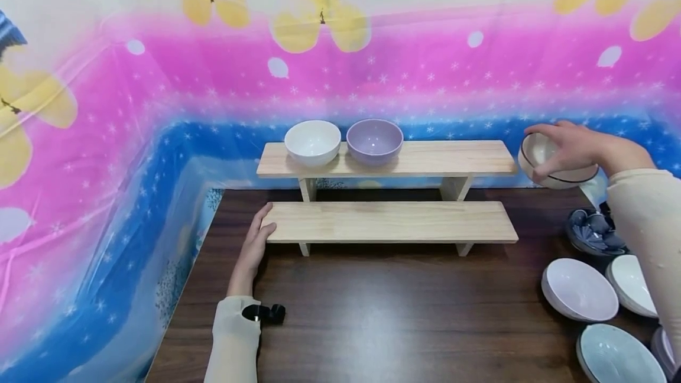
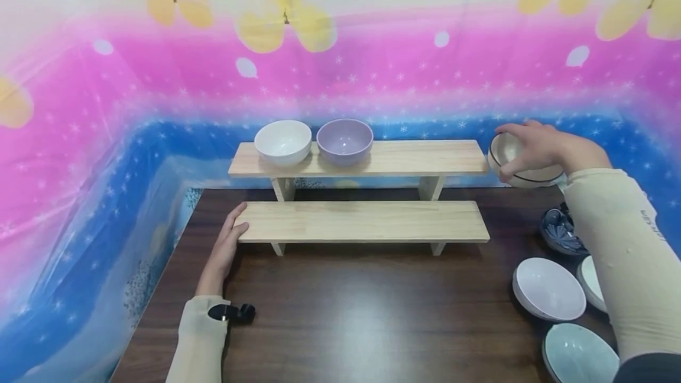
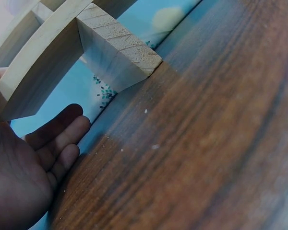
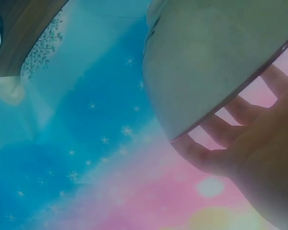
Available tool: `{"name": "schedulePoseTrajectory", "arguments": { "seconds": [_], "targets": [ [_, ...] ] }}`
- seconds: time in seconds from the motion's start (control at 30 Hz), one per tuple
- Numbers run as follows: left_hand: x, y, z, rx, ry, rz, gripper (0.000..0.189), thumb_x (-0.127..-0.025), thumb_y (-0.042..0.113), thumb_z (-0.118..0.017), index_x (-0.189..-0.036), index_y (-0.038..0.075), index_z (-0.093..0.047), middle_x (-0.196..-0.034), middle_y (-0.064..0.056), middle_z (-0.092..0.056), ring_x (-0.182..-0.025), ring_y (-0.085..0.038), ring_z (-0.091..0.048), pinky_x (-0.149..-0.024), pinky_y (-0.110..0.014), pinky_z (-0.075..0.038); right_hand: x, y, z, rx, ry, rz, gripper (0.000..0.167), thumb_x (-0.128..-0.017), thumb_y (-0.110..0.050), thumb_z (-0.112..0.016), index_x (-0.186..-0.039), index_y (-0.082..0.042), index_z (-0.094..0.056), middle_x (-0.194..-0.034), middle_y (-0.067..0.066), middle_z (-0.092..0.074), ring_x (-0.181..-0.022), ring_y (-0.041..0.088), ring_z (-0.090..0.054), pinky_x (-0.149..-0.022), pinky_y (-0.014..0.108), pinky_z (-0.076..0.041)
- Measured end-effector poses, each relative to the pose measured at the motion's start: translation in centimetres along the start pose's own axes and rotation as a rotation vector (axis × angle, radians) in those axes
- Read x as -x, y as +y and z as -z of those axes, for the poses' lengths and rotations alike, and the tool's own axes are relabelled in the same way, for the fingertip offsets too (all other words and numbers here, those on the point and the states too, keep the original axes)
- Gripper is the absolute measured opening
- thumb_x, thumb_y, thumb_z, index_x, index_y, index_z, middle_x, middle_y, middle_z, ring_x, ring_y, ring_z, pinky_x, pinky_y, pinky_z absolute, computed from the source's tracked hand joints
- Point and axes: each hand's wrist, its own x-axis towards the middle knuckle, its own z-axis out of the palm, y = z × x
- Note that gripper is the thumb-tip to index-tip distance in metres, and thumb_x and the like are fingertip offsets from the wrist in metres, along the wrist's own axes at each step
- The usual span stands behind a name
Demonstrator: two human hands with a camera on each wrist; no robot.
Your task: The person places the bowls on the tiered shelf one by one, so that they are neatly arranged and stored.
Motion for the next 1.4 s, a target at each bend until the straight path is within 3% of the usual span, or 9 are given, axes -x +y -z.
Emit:
{"name": "schedulePoseTrajectory", "arguments": {
  "seconds": [0.37,0.73,1.07,1.4],
  "targets": [
    [0.0,0.0,0.0,-0.007,0.0,0.01,0.059,-0.113,0.018,-0.043,-0.169,0.01,-0.024,-0.176,-0.01,-0.013,-0.161,-0.034,-0.008,-0.124,-0.061,-0.01,-0.5,-1.4,0.2,0.001,-0.009,0.018,0.1,-0.077,-0.039,-0.089,-0.156,-0.005,-0.038,-0.144,0.041,-0.033,-0.123,0.064,-0.038,-0.087,0.077,-0.044],
    [-0.1,0.0,-0.1,0.01,0.016,0.012,0.059,-0.112,0.018,-0.044,-0.168,0.009,-0.027,-0.175,-0.01,-0.016,-0.16,-0.033,-0.012,-0.125,-0.057,-0.01,-0.9,-2.4,0.5,0.009,-0.003,0.049,0.1,-0.077,-0.038,-0.089,-0.157,-0.005,-0.039,-0.14,0.037,-0.039,-0.118,0.059,-0.045,-0.086,0.073,-0.046],
    [-0.1,0.2,0.0,-0.001,0.016,0.007,0.058,-0.113,0.018,-0.044,-0.168,0.009,-0.027,-0.175,-0.009,-0.018,-0.161,-0.031,-0.011,-0.125,-0.057,-0.01,-1.7,-3.7,0.7,0.013,-0.018,0.056,0.101,-0.076,-0.039,-0.087,-0.159,-0.007,-0.038,-0.147,0.038,-0.035,-0.123,0.057,-0.043,-0.088,0.073,-0.045],
    [-0.1,0.2,0.0,-0.003,0.025,0.005,0.058,-0.112,0.017,-0.045,-0.167,0.007,-0.028,-0.174,-0.012,-0.019,-0.161,-0.033,-0.011,-0.125,-0.058,-0.01,-2.3,-5.2,1.2,-0.019,-0.024,0.088,0.104,-0.076,-0.036,-0.088,-0.162,-0.008,-0.036,-0.147,0.037,-0.037,-0.118,0.054,-0.05,-0.086,0.07,-0.048]
  ]
}}
